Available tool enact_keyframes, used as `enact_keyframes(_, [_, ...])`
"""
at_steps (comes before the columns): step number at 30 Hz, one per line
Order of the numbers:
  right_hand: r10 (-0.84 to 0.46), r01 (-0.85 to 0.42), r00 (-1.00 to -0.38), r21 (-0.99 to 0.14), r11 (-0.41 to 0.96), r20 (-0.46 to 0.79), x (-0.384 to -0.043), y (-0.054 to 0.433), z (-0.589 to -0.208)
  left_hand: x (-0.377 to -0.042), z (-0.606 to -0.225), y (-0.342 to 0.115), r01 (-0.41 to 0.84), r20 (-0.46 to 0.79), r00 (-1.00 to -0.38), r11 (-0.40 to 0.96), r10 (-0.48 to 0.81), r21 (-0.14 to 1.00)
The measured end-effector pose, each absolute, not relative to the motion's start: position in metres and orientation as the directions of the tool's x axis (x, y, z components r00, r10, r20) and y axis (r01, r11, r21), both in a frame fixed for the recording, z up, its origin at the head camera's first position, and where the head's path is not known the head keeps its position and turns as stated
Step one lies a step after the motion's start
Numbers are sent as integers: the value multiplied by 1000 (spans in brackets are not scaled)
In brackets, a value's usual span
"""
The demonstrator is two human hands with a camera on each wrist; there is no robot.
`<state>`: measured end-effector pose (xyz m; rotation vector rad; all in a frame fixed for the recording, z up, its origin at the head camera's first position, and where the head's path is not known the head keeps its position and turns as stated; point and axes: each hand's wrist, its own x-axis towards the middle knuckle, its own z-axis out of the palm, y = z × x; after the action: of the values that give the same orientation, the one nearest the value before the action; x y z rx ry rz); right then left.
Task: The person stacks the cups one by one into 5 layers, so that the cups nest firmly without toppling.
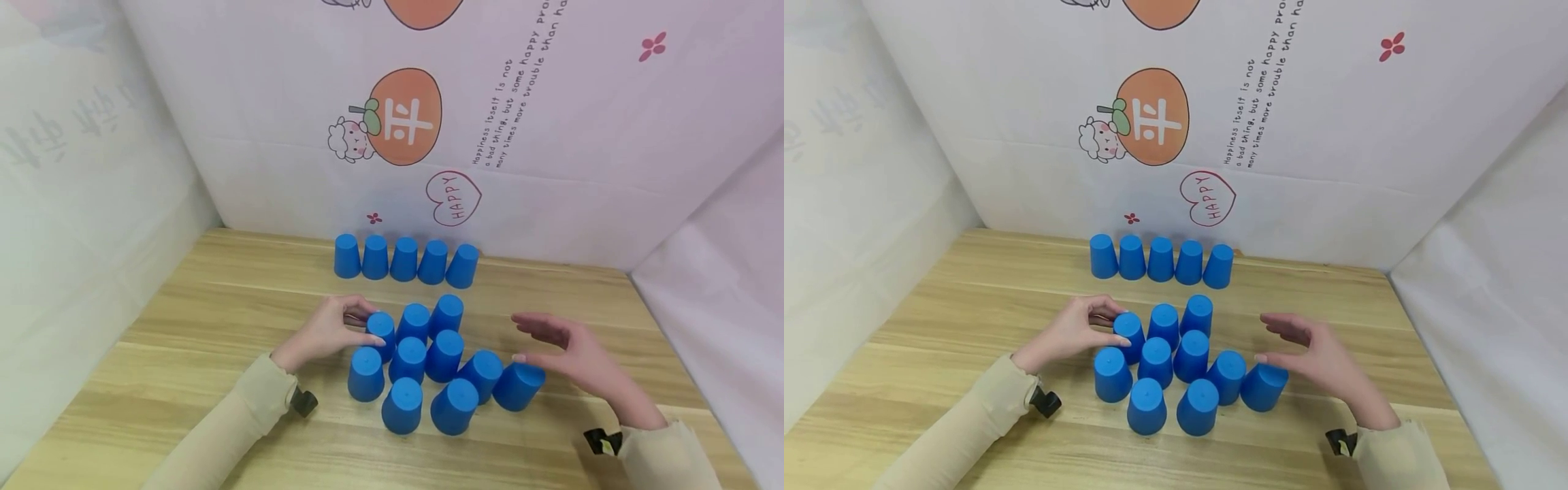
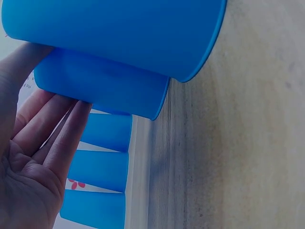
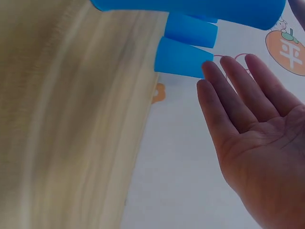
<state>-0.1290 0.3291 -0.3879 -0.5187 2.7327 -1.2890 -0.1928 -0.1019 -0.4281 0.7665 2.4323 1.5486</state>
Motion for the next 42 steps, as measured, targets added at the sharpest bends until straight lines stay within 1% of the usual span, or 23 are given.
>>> enact_keyframes(15, [-392, -238, -920, -793, 560, -1, -115, 332, -399, -193, -428, -100, 327, 131, -858, 331, 497, 885])
enact_keyframes(25, [-423, -259, -906, -770, 584, -16, -111, 333, -403, -193, -428, -100, 334, 139, -856, 329, 498, 883])
enact_keyframes(34, [-365, -236, -931, -743, 627, -13, -107, 325, -399, -192, -428, -101, 340, 143, -857, 334, 495, 879])
enact_keyframes(42, [-321, -223, -947, -743, 630, 12, -109, 323, -396, -191, -427, -101, 336, 139, -855, 328, 499, 883])
